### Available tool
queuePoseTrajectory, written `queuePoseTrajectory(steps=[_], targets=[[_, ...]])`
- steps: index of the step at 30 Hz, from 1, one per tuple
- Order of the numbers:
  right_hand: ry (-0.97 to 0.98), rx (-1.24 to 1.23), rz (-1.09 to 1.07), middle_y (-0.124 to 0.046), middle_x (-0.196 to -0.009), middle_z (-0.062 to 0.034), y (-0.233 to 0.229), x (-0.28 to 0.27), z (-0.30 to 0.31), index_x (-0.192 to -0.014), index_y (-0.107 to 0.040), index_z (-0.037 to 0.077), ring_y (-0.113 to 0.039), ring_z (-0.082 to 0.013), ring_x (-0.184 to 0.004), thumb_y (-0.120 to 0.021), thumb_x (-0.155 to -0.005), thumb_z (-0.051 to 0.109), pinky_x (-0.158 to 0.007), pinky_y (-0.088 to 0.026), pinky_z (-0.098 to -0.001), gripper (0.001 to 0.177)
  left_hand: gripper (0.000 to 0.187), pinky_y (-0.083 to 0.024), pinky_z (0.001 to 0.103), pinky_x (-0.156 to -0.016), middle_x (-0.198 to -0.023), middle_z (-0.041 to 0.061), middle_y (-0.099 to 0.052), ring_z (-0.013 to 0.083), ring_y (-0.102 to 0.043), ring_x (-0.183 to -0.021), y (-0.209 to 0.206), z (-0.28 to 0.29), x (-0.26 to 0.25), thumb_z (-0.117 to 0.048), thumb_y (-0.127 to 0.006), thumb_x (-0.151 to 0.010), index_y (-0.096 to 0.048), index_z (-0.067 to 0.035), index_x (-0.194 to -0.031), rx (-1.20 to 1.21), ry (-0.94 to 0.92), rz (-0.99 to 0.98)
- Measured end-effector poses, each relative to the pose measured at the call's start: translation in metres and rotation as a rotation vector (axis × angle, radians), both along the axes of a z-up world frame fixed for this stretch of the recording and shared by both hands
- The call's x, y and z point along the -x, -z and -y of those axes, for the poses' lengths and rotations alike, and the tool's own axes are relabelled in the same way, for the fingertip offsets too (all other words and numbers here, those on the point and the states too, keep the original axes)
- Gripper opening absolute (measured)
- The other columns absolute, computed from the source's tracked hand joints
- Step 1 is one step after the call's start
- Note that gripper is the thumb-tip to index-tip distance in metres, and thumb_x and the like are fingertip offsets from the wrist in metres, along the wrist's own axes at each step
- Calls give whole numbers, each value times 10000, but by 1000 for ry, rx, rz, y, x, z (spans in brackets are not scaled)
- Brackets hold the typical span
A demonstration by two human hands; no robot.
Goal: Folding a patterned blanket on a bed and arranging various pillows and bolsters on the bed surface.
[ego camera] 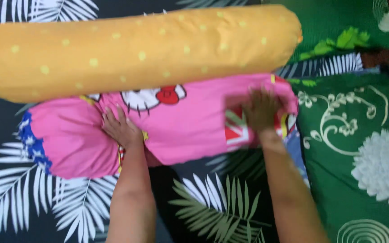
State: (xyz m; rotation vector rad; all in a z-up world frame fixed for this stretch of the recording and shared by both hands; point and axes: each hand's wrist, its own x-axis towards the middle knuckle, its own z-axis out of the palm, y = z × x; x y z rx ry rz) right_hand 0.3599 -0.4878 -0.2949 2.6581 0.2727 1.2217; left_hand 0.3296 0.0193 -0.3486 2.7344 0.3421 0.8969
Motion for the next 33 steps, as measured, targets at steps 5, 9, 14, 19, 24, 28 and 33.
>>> queuePoseTrajectory(steps=[5, 9, 14, 19, 24, 28, 33], targets=[[90, -612, -829, -334, -1632, -201, -11, -8, 35, -1602, -383, 284, -271, -456, -1505, -490, -1011, 649, -1166, -253, -682, 702, 462, -235, 624, -1134, -1504, 146, -510, 391, -438, -1403, -67, -6, 8, -344, -615, -994, -616, -248, -1446, -150, 17, 84], [256, -608, -836, -146, -1698, -170, -77, 46, -2, -1623, -356, 353, -165, -475, -1531, -495, -971, 738, -1105, -228, -808, 770, 491, -70, 560, -1207, -1624, 43, -447, 284, -330, -1523, -120, -67, 86, -490, -544, -1025, -576, -388, -1504, -395, -2, 48], [353, -582, -802, -203, -1702, -112, -63, 101, 13, -1649, -202, 401, -236, -409, -1530, -406, -1025, 658, -1142, -200, -766, 704, 477, -296, 705, -1035, -1552, 40, -558, 302, -517, -1375, -97, -168, 107, -584, -359, -1101, -581, -428, -1493, -591, -82, 58], [396, -693, -866, -141, -1710, -153, -90, 128, 41, -1639, -274, 313, -127, -402, -1567, -530, -969, 564, -1201, -169, -700, 760, 571, -40, 786, -1153, -1720, 20, -138, 366, -30, -1569, -113, -204, 120, -605, -302, -1036, -221, -504, -1592, 103, -413, -585], [326, -617, -696, -220, -1689, -243, -112, 189, 62, -1622, -356, 157, -165, -425, -1567, -604, -980, 323, -1204, -156, -701, 708, 709, -183, 861, -1034, -1630, 277, -313, 555, -272, -1463, -129, -158, 165, -281, -644, -960, -377, -234, -1615, -112, -307, -128], [435, -682, -722, -104, -1723, -193, -107, 214, 113, -1642, -288, 247, -26, -393, -1589, -564, -978, 430, -1194, -24, -735, 742, 448, -360, 720, -990, -1458, 269, -496, 515, -424, -1385, -141, -42, 149, -404, -671, -877, -594, -163, -1247, -97, 93, -88], [575, -637, -762, -33, -1748, -112, -115, 233, 175, -1631, -254, 338, 18, -350, -1602, -465, -970, 568, -1205, 15, -725, 731, 652, -313, 636, -1122, -1523, 241, -444, 454, -363, -1458, -176, 153, 130, -429, -721, -855, -549, -206, -1443, 28, 508, -176]])
